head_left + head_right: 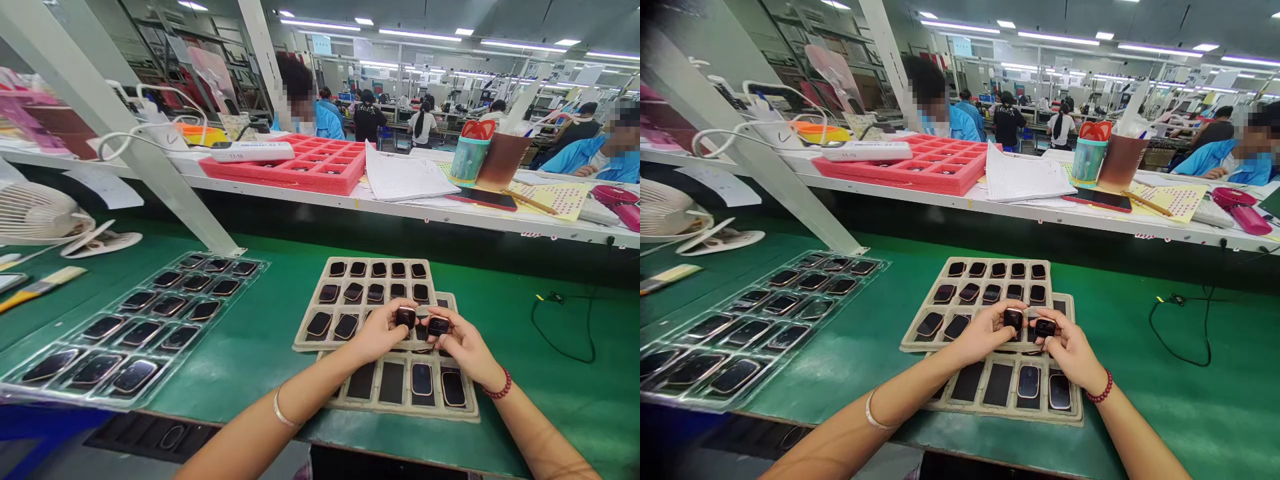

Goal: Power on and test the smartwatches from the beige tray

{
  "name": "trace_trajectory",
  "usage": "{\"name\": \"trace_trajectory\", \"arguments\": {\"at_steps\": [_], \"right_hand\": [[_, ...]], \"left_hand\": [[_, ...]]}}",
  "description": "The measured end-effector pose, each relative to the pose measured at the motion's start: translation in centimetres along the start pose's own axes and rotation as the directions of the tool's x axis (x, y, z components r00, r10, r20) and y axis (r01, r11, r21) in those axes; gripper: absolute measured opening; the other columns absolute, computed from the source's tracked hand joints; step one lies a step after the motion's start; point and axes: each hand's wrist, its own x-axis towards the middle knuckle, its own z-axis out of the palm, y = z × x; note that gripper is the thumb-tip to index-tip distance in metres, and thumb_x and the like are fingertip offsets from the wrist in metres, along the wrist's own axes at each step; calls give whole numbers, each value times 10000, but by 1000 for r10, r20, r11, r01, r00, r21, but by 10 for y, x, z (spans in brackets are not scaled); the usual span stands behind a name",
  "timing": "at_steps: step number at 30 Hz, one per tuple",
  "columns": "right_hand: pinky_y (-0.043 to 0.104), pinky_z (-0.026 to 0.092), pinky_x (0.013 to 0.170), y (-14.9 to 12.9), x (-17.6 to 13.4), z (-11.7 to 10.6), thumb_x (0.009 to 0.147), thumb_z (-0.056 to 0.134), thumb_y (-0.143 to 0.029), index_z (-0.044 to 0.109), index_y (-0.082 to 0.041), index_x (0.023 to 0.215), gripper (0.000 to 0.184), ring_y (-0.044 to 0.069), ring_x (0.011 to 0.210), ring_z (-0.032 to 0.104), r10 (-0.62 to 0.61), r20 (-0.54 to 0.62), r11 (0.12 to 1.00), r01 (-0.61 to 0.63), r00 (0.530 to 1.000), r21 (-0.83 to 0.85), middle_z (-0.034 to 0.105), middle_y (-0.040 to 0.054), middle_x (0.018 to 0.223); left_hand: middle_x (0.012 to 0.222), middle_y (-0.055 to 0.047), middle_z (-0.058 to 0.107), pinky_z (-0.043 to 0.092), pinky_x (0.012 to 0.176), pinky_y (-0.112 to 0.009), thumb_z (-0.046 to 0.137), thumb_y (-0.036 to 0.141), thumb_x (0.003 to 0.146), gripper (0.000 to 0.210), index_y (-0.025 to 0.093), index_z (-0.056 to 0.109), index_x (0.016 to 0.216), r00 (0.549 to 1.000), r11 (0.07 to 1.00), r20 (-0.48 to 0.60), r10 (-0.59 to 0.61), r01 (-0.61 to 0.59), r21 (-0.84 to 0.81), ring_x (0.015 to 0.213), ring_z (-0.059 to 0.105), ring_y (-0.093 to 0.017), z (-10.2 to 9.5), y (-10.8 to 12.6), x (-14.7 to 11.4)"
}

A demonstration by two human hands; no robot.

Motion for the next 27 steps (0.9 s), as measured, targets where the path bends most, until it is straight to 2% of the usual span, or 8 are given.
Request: {"name": "trace_trajectory", "arguments": {"at_steps": [10,14,16,18,22,25,27], "right_hand": [[301,505,677,2,1,1,829,525,-203,452,-248,1244,424,165,821,610,35,-19,999,-34,999,41,587,94,1129],[250,507,632,1,3,1,766,622,-184,387,-286,1291,584,130,771,587,46,-58,977,-33,997,210,570,70,1122],[211,501,570,-1,4,-1,718,674,-164,387,-290,1288,650,98,684,571,81,-71,938,-52,994,343,575,54,1086],[180,497,537,-3,5,-5,704,693,-160,434,-265,1256,619,79,632,570,140,-64,881,-95,988,463,594,47,1047],[186,520,514,-3,7,-15,827,558,-374,533,-167,1171,403,108,626,627,232,53,708,-206,971,676,652,97,991],[204,530,504,2,9,-21,878,412,-470,563,-120,1132,458,125,609,650,244,153,589,-272,958,761,686,120,944],[206,531,508,4,9,-23,888,388,-467,563,-118,1128,459,127,609,656,242,175,554,-284,954,783,698,113,924]], "left_hand": [[883,-50,602,437,732,-270,525,35,650,438,142,502,1074,1000,999,-16,-6,5,-42,827,577,-157,1,1,1],[966,-59,599,439,719,-250,616,58,636,571,185,436,1163,1000,985,-16,-13,10,-170,840,597,-152,0,2,0],[1005,-75,594,428,602,-213,663,100,634,624,196,401,1193,999,965,16,-42,44,-259,753,620,-143,-1,2,0],[1013,-94,604,393,514,-187,690,163,653,626,187,396,1205,996,934,61,-68,85,-346,681,633,-140,-4,4,0],[1056,-161,623,442,544,-204,577,360,789,420,122,492,1125,981,802,140,-137,192,-565,768,657,-184,-13,9,4],[1050,-188,635,458,538,-212,435,454,853,432,77,552,1028,959,674,219,-180,283,-682,773,659,-191,-19,10,7],[1018,-188,648,451,520,-206,410,475,857,462,65,562,1008,950,633,245,-192,311,-709,747,660,-188,-21,10,9]]}}
